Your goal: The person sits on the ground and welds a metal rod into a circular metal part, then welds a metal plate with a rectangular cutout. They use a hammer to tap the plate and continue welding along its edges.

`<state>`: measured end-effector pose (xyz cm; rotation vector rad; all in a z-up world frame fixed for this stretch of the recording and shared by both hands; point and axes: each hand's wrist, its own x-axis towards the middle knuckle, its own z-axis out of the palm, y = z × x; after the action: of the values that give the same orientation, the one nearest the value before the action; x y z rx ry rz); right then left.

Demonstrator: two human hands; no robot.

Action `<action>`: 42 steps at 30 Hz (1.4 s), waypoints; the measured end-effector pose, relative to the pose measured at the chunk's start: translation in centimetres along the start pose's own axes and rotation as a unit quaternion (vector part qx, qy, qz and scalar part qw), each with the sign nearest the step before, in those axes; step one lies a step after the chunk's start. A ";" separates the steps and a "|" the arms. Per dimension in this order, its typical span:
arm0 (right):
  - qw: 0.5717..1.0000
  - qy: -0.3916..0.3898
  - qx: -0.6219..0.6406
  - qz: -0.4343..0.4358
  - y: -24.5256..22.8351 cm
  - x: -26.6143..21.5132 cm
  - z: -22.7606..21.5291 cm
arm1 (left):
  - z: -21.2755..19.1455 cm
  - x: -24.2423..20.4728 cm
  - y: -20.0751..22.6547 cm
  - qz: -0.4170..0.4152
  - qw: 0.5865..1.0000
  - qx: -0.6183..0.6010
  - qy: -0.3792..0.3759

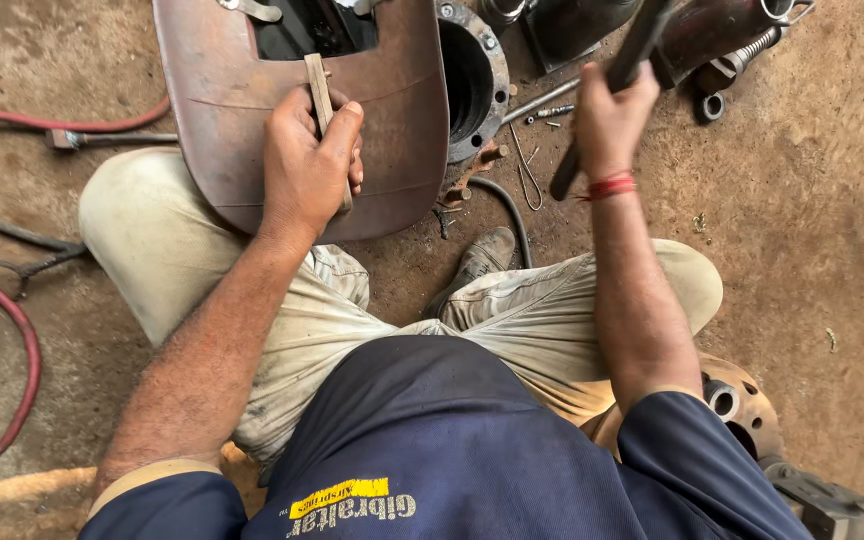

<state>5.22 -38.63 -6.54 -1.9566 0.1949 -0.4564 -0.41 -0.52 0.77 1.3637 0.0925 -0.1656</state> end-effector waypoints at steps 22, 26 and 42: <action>0.944 -0.145 -0.295 -0.033 1.9 -1.3 2.1 | -0.3 -0.3 -0.7 0.049 0.998 0.035 -0.036; 0.901 -0.181 -0.394 0.009 1.4 -0.7 2.1 | 0.5 -0.2 0.4 0.039 0.998 0.035 -0.036; 0.936 -0.125 -0.304 -0.121 1.9 -2.1 3.4 | -0.3 -0.7 -0.8 0.018 0.999 0.023 -0.031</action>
<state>4.76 -35.79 -9.94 -2.6448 -0.0857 -0.3191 -1.21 -0.35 0.01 1.4042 0.0112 -0.1801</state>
